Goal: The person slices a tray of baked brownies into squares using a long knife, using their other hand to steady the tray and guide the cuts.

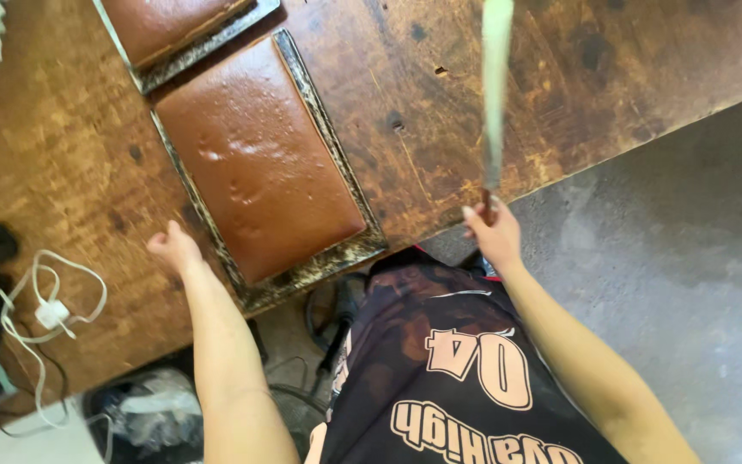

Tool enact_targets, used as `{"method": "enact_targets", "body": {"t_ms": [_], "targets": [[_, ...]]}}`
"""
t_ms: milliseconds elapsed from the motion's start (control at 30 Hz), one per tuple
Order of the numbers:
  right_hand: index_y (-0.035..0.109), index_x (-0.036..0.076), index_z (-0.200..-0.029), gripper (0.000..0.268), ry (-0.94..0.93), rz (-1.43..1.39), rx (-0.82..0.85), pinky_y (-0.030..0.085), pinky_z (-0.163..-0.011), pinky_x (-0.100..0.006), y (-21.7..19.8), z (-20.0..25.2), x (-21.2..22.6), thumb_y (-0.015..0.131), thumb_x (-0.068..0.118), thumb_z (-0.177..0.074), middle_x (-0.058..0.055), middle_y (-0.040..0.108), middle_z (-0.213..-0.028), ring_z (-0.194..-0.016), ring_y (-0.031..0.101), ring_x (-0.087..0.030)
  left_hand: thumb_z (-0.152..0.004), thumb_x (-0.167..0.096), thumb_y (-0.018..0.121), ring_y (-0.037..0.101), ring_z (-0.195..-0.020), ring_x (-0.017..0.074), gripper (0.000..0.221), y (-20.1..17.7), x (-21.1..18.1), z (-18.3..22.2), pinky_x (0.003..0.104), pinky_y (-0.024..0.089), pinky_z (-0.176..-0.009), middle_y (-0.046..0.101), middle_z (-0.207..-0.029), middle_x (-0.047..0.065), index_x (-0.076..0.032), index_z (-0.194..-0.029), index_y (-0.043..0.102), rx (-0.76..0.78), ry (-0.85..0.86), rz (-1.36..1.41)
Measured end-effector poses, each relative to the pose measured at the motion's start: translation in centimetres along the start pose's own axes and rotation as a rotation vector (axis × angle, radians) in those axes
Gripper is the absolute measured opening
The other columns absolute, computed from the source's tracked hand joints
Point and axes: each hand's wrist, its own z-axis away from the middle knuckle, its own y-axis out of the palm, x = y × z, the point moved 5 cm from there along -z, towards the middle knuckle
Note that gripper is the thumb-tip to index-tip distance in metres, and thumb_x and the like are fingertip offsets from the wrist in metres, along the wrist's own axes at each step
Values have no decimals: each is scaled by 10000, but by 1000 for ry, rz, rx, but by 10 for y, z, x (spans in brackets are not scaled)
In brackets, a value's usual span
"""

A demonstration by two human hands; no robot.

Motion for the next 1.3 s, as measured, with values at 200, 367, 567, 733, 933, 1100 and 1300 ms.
{"method": "enact_targets", "body": {"t_ms": [200,367,567,733,933,1100,1300], "targets": [[621,72,-925,274,90,179,359,538,-636,-293,121,-7,12,774,297,-891,-64,719,-809,-686,659,-118,-1057,-625,409,693,-869,393,638,35,2,-12,520,538,-868,669,-889,163,-29,-1020,635,561,-166,-238],[700,107,-927,230,-97,413,308,542,-710,-350,145,12,17,784,297,-827,-63,718,-801,-738,689,-194,-1047,-667,292,620,-1055,499,696,42,-46,13,586,463,-905,693,-1098,267,-87,-1136,666,464,217,-815],[660,87,-940,256,-119,573,196,533,-703,-417,139,6,42,729,303,-819,-143,688,-788,-753,696,-331,-1053,-679,263,611,-1092,512,723,50,-69,28,582,458,-951,693,-1125,285,-100,-1154,684,583,283,-812],[609,55,-914,312,-112,611,57,518,-684,-449,114,4,57,745,313,-804,-160,662,-772,-760,682,-367,-1027,-701,276,618,-1100,496,739,84,-89,55,560,467,-963,696,-1113,285,-109,-1149,701,691,342,-778],[629,52,-879,287,-123,622,-280,497,-677,-450,54,2,65,776,289,-811,-169,644,-772,-735,642,-362,-1011,-702,279,624,-1096,489,736,150,-137,132,564,468,-958,700,-1111,273,-117,-1138,707,880,517,-774],[651,73,-916,214,-140,430,-564,498,-691,-353,-39,10,57,800,210,-846,-65,651,-783,-713,626,-196,-999,-704,305,651,-1050,482,731,209,-189,203,569,492,-921,720,-1050,261,-105,-1060,720,934,619,-744],[644,51,-927,223,-49,414,-756,482,-710,-329,-136,20,23,819,176,-868,-58,615,-773,-721,587,-190,-999,-705,326,678,-999,455,721,280,-245,280,558,506,-887,731,-986,250,-89,-986,699,984,758,-747]]}}
